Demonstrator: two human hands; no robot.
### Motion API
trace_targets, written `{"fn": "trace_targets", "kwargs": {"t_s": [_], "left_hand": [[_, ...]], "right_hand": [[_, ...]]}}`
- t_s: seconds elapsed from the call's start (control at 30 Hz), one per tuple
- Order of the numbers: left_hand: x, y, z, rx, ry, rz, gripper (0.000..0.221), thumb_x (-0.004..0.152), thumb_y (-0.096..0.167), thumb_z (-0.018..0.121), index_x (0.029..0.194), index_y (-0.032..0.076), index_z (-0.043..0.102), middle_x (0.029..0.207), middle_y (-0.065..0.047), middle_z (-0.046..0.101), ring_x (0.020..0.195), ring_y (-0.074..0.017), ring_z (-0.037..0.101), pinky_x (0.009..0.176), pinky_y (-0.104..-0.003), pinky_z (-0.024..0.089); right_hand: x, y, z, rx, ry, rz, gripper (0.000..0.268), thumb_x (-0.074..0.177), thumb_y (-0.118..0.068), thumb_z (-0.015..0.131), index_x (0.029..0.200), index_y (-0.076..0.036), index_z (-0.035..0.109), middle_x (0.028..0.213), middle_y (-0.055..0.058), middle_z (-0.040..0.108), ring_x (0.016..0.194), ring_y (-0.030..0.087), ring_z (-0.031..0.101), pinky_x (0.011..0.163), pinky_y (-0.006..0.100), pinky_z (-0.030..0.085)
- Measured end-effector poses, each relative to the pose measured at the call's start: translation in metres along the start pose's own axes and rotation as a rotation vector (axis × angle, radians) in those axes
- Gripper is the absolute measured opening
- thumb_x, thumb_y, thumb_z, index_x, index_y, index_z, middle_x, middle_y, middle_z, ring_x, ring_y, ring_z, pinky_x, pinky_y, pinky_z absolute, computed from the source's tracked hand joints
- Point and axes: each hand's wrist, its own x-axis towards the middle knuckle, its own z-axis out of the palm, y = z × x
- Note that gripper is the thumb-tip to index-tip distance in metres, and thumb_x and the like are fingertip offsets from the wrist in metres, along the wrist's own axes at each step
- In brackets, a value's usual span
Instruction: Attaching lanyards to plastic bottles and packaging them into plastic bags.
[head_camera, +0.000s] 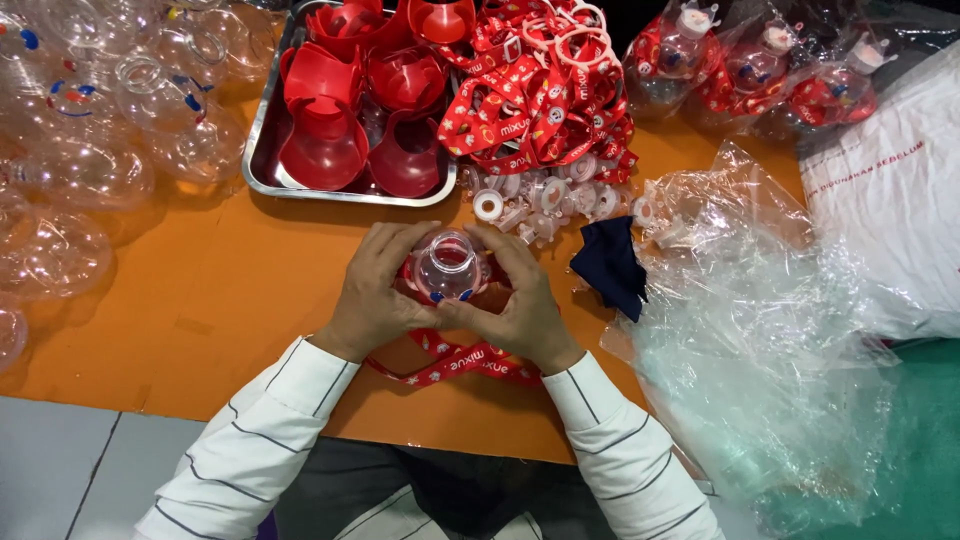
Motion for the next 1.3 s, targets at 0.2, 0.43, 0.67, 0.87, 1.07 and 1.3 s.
{"fn": "trace_targets", "kwargs": {"t_s": [0.2, 0.43, 0.67, 0.87, 1.07, 1.3], "left_hand": [[-0.001, -0.004, 0.004, 0.006, 0.019, -0.033, 0.076, 0.06, 0.042, 0.094, 0.121, 0.005, 0.07, 0.095, -0.011, 0.066, 0.085, -0.03, 0.067, 0.08, -0.044, 0.057], [-0.006, -0.011, 0.004, 0.024, 0.001, -0.079, 0.066, 0.058, 0.041, 0.098, 0.105, 0.004, 0.071, 0.091, -0.011, 0.063, 0.081, -0.0327, 0.069, 0.073, -0.043, 0.059], [-0.002, -0.012, -0.004, -0.056, -0.08, -0.151, 0.073, 0.053, 0.036, 0.102, 0.108, 0.001, 0.068, 0.094, -0.016, 0.063, 0.087, -0.0406, 0.069, 0.076, -0.049, 0.059], [0.002, -0.006, -0.02, -0.093, -0.21, -0.245, 0.086, 0.046, 0.035, 0.104, 0.115, 0.0, 0.067, 0.096, -0.019, 0.065, 0.093, -0.0437, 0.069, 0.083, -0.054, 0.057], [0.011, 0.011, -0.042, -0.269, -0.353, -0.515, 0.071, 0.061, 0.016, 0.093, 0.123, -0.004, 0.066, 0.098, -0.026, 0.073, 0.097, -0.0413, 0.07, 0.087, -0.052, 0.057], [-0.016, -0.029, -0.062, -0.466, -0.059, -0.582, 0.045, 0.076, -0.011, 0.068, 0.12, -0.002, 0.069, 0.09, -0.01, 0.07, 0.083, -0.0184, 0.069, 0.075, -0.035, 0.061]], "right_hand": [[0.003, -0.009, 0.0, -0.02, 0.041, 0.004, 0.076, 0.075, -0.031, 0.092, 0.136, 0.001, 0.06, 0.114, 0.02, 0.068, 0.107, 0.035, 0.067, 0.095, 0.047, 0.053], [0.003, -0.003, -0.004, 0.031, 0.027, -0.002, 0.077, 0.074, -0.027, 0.094, 0.135, 0.004, 0.06, 0.113, 0.021, 0.066, 0.105, 0.033, 0.066, 0.095, 0.045, 0.054], [0.004, -0.001, -0.006, 0.018, 0.034, -0.033, 0.075, 0.074, -0.025, 0.094, 0.134, 0.006, 0.06, 0.11, 0.022, 0.065, 0.103, 0.035, 0.066, 0.094, 0.046, 0.054], [0.004, 0.0, -0.007, -0.018, 0.041, -0.05, 0.073, 0.075, -0.025, 0.093, 0.133, 0.006, 0.06, 0.109, 0.022, 0.065, 0.101, 0.034, 0.066, 0.094, 0.046, 0.054], [0.005, 0.0, -0.008, -0.046, 0.049, -0.046, 0.073, 0.076, -0.027, 0.092, 0.134, 0.005, 0.06, 0.108, 0.021, 0.064, 0.101, 0.033, 0.066, 0.094, 0.046, 0.053], [0.004, 0.0, -0.007, -0.058, 0.055, -0.041, 0.074, 0.076, -0.03, 0.092, 0.134, 0.004, 0.061, 0.107, 0.019, 0.064, 0.101, 0.031, 0.065, 0.094, 0.045, 0.053]]}}
